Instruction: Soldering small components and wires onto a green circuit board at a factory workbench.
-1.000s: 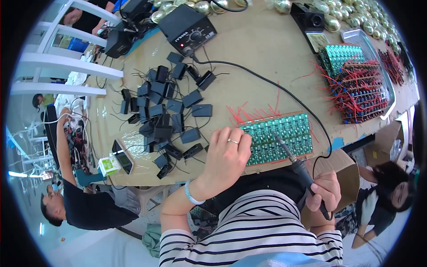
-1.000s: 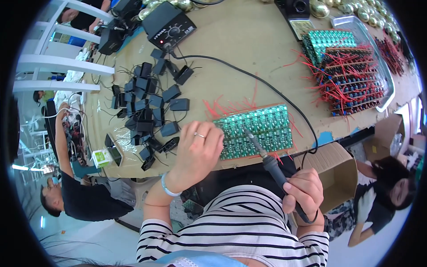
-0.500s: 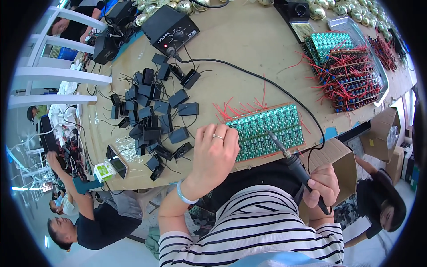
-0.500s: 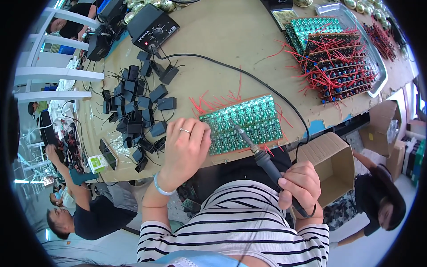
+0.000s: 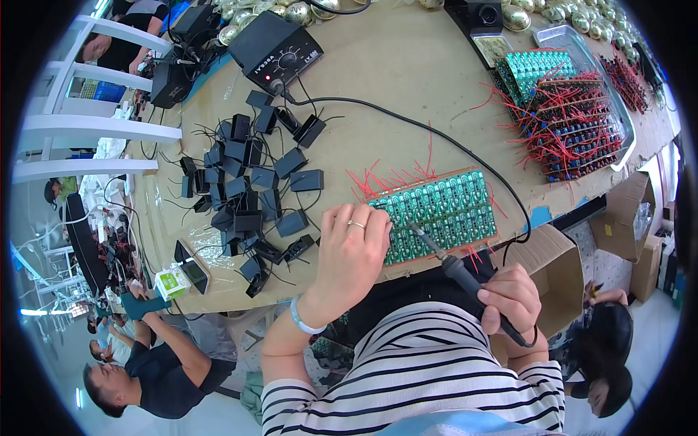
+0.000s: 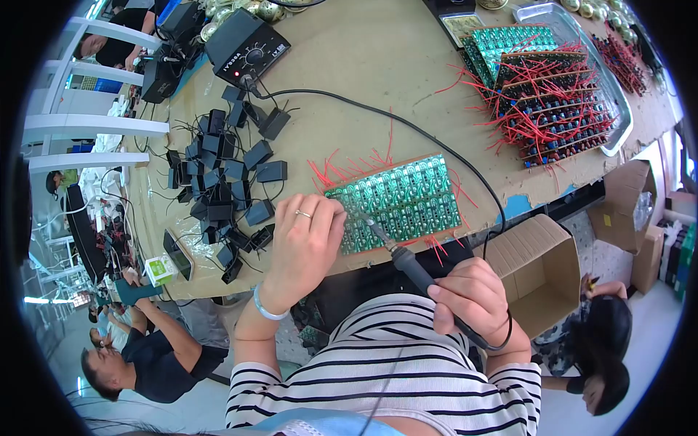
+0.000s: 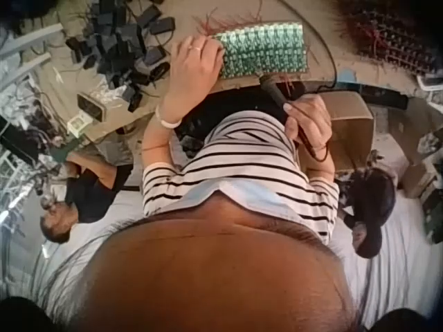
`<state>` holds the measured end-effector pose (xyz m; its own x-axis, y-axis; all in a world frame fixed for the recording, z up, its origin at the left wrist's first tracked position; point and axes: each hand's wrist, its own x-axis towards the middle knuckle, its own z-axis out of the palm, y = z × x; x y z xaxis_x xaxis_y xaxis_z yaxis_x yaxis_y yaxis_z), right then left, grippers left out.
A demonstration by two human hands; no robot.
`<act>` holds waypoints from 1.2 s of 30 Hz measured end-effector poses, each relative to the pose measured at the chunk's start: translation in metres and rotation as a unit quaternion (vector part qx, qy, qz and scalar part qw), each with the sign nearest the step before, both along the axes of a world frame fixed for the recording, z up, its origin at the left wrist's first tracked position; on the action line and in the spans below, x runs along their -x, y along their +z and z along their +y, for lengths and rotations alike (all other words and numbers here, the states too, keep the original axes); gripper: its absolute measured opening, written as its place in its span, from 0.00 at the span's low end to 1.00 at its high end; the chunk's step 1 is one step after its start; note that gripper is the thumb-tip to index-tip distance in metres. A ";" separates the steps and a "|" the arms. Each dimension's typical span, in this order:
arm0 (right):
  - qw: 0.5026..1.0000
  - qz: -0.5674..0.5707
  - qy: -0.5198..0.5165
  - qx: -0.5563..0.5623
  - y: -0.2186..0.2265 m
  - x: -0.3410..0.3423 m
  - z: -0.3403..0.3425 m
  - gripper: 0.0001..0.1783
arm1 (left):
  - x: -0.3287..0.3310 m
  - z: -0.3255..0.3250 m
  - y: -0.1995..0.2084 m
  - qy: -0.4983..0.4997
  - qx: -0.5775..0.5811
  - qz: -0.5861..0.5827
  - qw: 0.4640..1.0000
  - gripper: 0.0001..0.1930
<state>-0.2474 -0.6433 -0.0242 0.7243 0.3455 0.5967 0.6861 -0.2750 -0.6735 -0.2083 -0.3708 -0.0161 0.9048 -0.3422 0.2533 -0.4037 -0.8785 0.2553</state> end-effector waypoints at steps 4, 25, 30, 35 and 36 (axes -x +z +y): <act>1.000 -0.008 0.013 0.011 -0.005 -0.005 0.010 0.06 | 0.000 -0.001 -0.003 0.002 0.007 -0.011 1.000 0.09; 0.997 -0.053 0.041 0.049 -0.010 -0.011 0.009 0.06 | 0.000 -0.001 -0.001 0.009 0.039 0.005 0.999 0.08; 0.997 -0.054 0.040 0.045 -0.010 -0.011 0.008 0.06 | 0.001 -0.001 0.001 0.009 0.032 0.011 0.999 0.08; 0.999 -0.031 0.012 0.012 -0.006 -0.004 -0.002 0.07 | 0.002 0.000 0.002 0.011 0.027 0.010 1.000 0.08; 0.999 -0.035 -0.017 0.008 -0.004 -0.004 0.002 0.11 | 0.001 0.000 0.002 0.010 0.026 0.011 1.000 0.08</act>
